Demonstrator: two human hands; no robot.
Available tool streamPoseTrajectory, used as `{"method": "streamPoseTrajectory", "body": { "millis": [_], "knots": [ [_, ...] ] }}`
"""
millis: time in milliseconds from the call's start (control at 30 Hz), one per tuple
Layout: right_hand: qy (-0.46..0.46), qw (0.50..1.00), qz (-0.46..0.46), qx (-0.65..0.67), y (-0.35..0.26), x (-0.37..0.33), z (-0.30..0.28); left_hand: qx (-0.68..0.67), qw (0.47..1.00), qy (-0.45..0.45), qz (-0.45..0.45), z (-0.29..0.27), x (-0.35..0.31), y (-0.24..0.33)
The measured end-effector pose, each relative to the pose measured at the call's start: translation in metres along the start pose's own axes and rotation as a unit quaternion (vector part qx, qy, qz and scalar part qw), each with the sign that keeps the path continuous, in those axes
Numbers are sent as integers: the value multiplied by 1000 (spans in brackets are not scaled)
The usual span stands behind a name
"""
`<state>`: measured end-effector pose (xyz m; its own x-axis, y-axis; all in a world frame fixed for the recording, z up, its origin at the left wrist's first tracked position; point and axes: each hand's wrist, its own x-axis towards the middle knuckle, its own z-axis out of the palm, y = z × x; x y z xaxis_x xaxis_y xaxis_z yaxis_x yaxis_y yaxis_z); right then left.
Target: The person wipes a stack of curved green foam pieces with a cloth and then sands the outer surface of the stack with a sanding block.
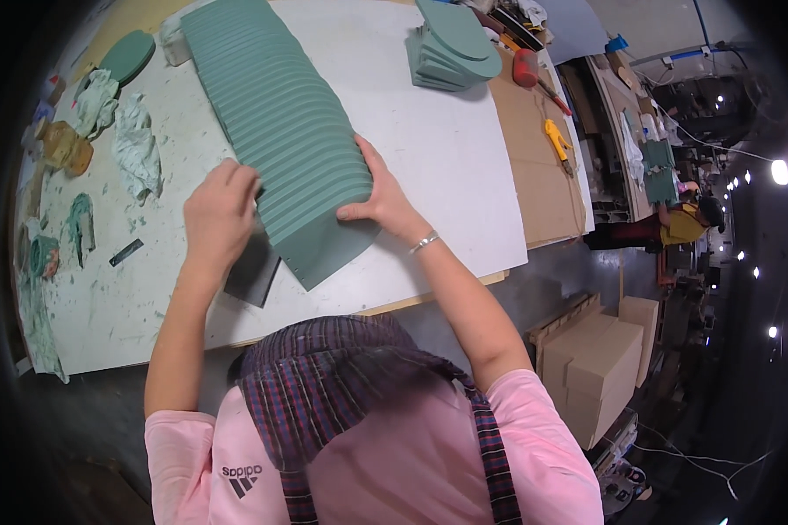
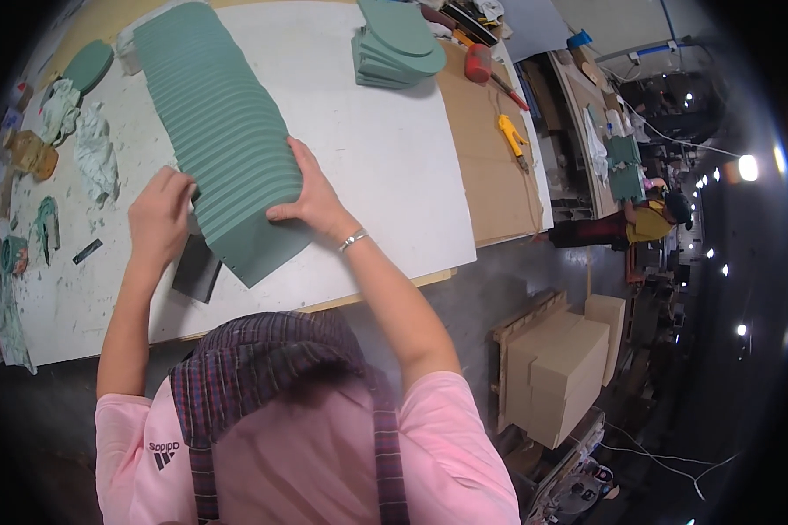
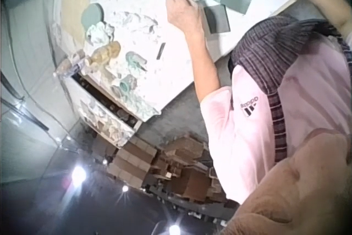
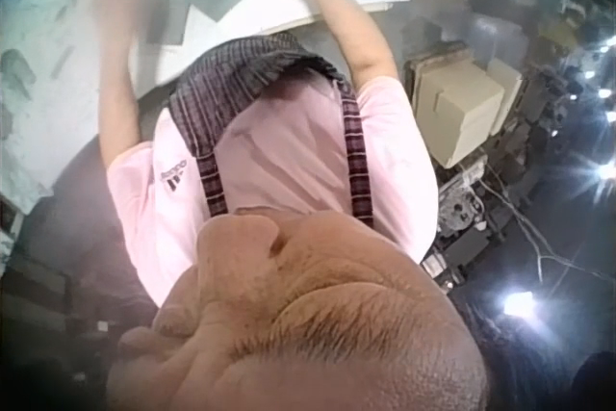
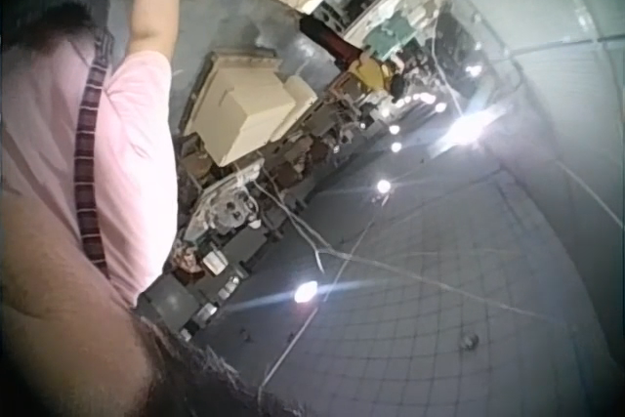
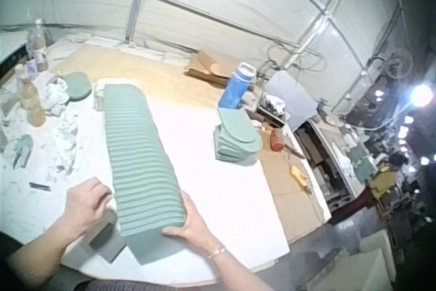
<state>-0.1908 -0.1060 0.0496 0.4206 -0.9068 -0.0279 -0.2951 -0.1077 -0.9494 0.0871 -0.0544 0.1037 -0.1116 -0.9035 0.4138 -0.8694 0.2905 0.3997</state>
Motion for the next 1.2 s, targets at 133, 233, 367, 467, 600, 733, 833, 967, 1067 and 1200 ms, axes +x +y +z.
{"method": "streamPoseTrajectory", "body": {
  "millis": [133, 233, 367, 467, 600, 733, 833, 967, 1067, 1200],
  "knots": [
    [38, 984, -31, -169, -4, -11, -6, -14, 994, 9, -111, -26, -44, -98],
    [56, 986, -14, -157, -15, -10, 11, 91, 969, -58, -221, -50, -102, -187],
    [56, 991, 12, -118, -16, -9, 9, 134, 981, -51, -133, -57, -129, -215],
    [57, 991, 7, -121, -15, -9, 8, 121, 980, -66, -142, -55, -135, -225],
    [75, 986, 7, -149, -14, -10, 10, 29, 968, -81, -234, -55, -134, -230],
    [73, 988, -6, -133, -13, -8, 13, -50, 938, -129, -317, -52, -142, -241],
    [76, 988, -3, -135, -11, -7, 13, -254, 910, -74, -320, -36, -115, -195],
    [67, 986, 5, -152, -10, -11, 9, -375, 889, -139, -223, -36, -24, -62],
    [51, 988, -3, -145, -11, -8, 7, -167, 971, -170, 3, -40, 15, -20],
    [57, 992, 4, -108, -12, -6, 8, -27, 972, -137, 190, -36, 29, -17]
  ]
}}
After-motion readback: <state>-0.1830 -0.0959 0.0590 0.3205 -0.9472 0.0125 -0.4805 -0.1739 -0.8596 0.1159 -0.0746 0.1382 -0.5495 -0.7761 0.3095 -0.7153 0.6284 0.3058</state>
